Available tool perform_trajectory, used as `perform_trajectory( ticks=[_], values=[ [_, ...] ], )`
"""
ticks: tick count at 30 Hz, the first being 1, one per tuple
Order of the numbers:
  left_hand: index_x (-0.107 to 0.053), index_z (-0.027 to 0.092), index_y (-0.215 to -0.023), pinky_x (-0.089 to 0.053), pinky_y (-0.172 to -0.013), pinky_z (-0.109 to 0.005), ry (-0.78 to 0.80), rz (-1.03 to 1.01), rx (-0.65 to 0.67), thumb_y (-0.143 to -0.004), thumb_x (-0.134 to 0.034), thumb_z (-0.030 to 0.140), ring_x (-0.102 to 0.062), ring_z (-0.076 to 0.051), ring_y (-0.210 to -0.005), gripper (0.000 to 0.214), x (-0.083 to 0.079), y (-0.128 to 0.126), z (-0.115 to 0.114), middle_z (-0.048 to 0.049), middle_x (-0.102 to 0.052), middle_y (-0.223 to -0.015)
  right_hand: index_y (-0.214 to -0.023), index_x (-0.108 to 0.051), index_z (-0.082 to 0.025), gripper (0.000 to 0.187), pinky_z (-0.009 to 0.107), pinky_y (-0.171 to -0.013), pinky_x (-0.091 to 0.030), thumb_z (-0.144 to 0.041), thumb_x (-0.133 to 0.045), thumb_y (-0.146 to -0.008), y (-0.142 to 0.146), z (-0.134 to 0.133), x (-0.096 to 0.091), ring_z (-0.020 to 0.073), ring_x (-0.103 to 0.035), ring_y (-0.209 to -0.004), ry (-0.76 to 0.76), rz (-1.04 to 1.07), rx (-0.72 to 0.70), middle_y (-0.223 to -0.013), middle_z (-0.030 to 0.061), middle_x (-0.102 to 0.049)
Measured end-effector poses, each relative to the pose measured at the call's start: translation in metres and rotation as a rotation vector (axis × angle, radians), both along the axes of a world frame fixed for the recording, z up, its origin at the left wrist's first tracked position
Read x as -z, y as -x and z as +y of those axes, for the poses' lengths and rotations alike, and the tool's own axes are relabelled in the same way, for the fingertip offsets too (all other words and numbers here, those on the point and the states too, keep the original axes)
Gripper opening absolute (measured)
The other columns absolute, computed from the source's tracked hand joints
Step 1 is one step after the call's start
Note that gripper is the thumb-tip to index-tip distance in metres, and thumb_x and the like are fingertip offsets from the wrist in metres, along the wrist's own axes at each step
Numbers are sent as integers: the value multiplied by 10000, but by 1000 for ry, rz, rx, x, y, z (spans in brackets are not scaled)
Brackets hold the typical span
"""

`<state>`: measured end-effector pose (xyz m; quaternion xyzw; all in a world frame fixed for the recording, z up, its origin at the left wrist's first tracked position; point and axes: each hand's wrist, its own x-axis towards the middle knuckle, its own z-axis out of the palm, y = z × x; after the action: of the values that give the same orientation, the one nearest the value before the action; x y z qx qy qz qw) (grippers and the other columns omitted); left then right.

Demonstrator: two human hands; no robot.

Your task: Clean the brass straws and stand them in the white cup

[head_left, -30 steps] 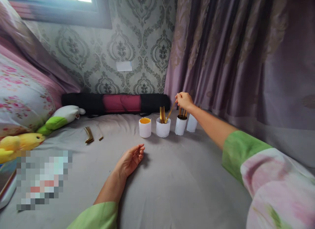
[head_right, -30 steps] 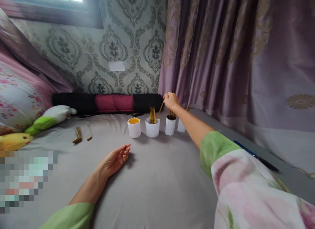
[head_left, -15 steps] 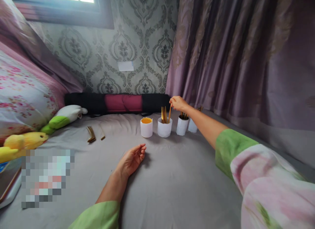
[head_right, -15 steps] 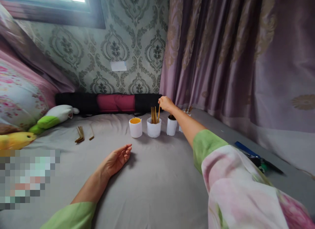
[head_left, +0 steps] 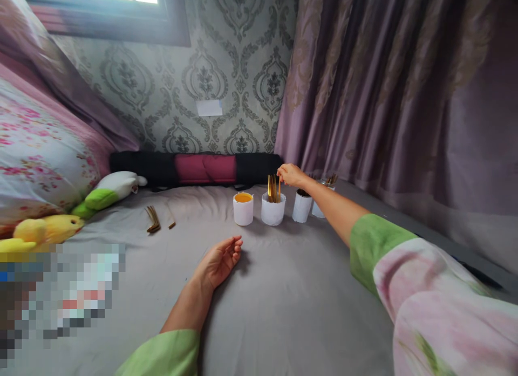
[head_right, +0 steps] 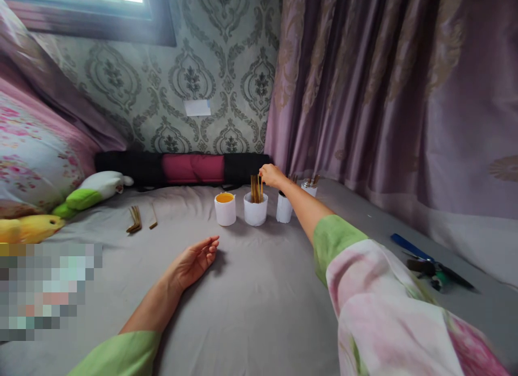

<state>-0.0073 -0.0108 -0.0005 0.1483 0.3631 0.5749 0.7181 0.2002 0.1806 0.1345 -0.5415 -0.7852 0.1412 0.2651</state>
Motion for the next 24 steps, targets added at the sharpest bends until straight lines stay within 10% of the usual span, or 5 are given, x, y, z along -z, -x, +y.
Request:
perform_trajectory(
  ticks=[24],
  values=[
    [-570, 59, -861, -440, -444, -150, 5, -5, 11, -808, -480, 75, -521, -59, -519, 106, -2, 0, -1, -52, -575, -682, -841, -605, -121, 276, 163, -421, -383, -252, -365, -874, 3, 1, 16, 70, -517, -445, 42, -38, 96, -758, 83, -666]
  ],
)
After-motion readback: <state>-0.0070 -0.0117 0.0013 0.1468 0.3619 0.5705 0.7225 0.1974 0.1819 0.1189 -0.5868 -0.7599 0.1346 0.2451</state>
